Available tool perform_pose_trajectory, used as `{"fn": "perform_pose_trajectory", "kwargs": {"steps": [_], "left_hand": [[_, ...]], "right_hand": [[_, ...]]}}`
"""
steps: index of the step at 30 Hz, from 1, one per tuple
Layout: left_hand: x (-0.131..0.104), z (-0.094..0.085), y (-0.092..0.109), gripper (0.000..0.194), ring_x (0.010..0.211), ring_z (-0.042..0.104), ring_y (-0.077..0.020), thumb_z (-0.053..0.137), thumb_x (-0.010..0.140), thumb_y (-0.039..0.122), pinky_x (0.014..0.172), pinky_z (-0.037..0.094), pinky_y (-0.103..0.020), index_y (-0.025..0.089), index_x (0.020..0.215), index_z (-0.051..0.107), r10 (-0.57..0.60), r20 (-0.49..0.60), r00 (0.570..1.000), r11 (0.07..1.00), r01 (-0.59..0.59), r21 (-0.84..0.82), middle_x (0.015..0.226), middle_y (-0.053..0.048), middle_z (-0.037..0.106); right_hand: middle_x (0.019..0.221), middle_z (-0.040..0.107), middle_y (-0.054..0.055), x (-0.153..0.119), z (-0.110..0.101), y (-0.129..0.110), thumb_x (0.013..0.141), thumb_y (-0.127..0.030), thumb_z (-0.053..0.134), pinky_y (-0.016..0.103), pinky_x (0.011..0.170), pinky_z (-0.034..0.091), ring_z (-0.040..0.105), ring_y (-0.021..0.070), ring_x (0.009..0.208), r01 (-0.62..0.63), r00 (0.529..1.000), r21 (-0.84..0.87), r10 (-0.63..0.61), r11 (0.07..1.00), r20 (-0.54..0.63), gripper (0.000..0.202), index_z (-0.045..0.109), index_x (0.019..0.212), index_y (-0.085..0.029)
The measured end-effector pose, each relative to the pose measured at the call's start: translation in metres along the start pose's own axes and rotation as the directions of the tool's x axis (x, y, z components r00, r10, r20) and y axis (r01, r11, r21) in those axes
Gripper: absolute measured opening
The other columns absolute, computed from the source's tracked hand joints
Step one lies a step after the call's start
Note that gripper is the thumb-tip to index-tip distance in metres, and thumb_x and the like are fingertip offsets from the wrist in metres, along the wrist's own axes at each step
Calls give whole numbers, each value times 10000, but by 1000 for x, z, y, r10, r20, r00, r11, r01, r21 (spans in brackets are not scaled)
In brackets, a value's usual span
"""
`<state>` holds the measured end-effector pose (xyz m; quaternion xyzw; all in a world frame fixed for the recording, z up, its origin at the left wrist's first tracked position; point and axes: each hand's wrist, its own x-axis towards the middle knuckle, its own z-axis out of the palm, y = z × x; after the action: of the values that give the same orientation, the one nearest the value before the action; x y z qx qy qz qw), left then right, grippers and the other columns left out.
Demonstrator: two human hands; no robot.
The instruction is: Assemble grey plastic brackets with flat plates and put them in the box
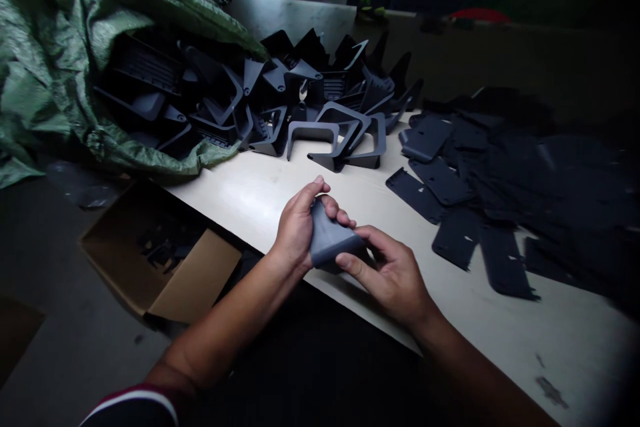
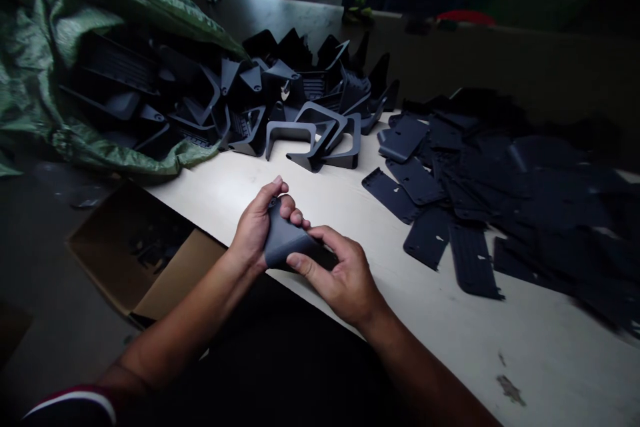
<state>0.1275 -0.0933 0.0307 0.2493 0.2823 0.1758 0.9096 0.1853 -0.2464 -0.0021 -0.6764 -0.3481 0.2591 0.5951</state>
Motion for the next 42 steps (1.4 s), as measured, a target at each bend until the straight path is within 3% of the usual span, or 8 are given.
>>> {"fn": "perform_pose_trajectory", "kwargs": {"steps": [6, 10, 13, 17, 26, 33, 39, 42], "left_hand": [[13, -7, 2, 194, 568, 616, -121, 674, 950, 323, 691, 553, -266, 194, 835, 585, -108, -47, 993, 986, 101, -133, 569, 69, 541], [26, -26, 2, 263, 743, 699, -179, 742, 887, 436, 749, 525, -294, 194, 923, 644, 187, -25, 982, 928, -168, 334, 736, -14, 717], [27, -34, 6, 275, 861, 699, -195, 705, 926, 463, 814, 498, -305, 194, 977, 688, 361, 222, 906, 686, -419, 595, 863, -51, 757], [21, -32, 6, 370, 704, 558, -172, 581, 981, 515, 676, 416, -305, 195, 831, 692, 166, 453, 876, 592, -456, 664, 746, -14, 635], [18, -38, -1, 357, 655, 440, -173, 457, 998, 409, 627, 376, -317, 209, 726, 572, 255, 367, 895, 681, -435, 588, 690, -6, 511], [15, -49, 13, 499, 564, 338, -125, 659, 898, 593, 535, 262, -280, 215, 640, 461, -62, 299, 952, 712, -168, 681, 628, 35, 363], [12, -62, 23, 471, 572, 322, -97, 801, 811, 485, 544, 235, -245, 189, 631, 482, 67, 255, 965, 746, -219, 629, 629, 51, 355], [12, -69, 23, 405, 607, 353, -109, 783, 820, 468, 569, 273, -240, 185, 682, 529, 264, 137, 955, 801, -296, 520, 660, 44, 388]], "right_hand": [[854, 721, 17, -14, -9, 24, 1007, -432, 661, 284, 705, 492, 651, 186, 755, 42, 994, -109, -52, 993, -92, 251, 769, 1033, -206], [727, 678, 10, -19, -10, 28, 1005, -495, 647, 274, 607, 466, 603, 174, 652, -38, 970, -101, 13, 994, -244, 349, 802, 949, -187], [697, 669, 13, -13, -16, 19, 957, -533, 703, 268, 581, 451, 584, 169, 632, -85, 961, -112, 51, 990, -273, 378, 804, 850, -184], [575, 519, -12, -5, -22, 4, 942, -562, 709, 262, 504, 368, 440, 131, 536, -100, 949, -56, 78, 993, -305, 486, 710, 640, -181], [575, 368, -38, 14, -17, -12, 941, -566, 711, 263, 487, 269, 335, 111, 552, -66, 950, 40, 75, 997, -302, 563, 560, 554, -187], [540, 473, -39, 51, -39, -10, 927, -678, 659, 250, 441, 251, 374, 102, 484, -204, 967, -58, 210, 977, 145, 598, 628, 598, -179], [856, 789, 66, 58, -49, -12, 934, -521, 729, 328, 702, 522, 698, 219, 785, 41, 956, -310, -128, 950, -265, 342, 833, 918, -195], [774, 770, 73, 49, -50, -14, 897, -565, 768, 330, 668, 550, 698, 199, 671, -43, 949, -124, 2, 991, -317, 395, 813, 840, -177]]}}
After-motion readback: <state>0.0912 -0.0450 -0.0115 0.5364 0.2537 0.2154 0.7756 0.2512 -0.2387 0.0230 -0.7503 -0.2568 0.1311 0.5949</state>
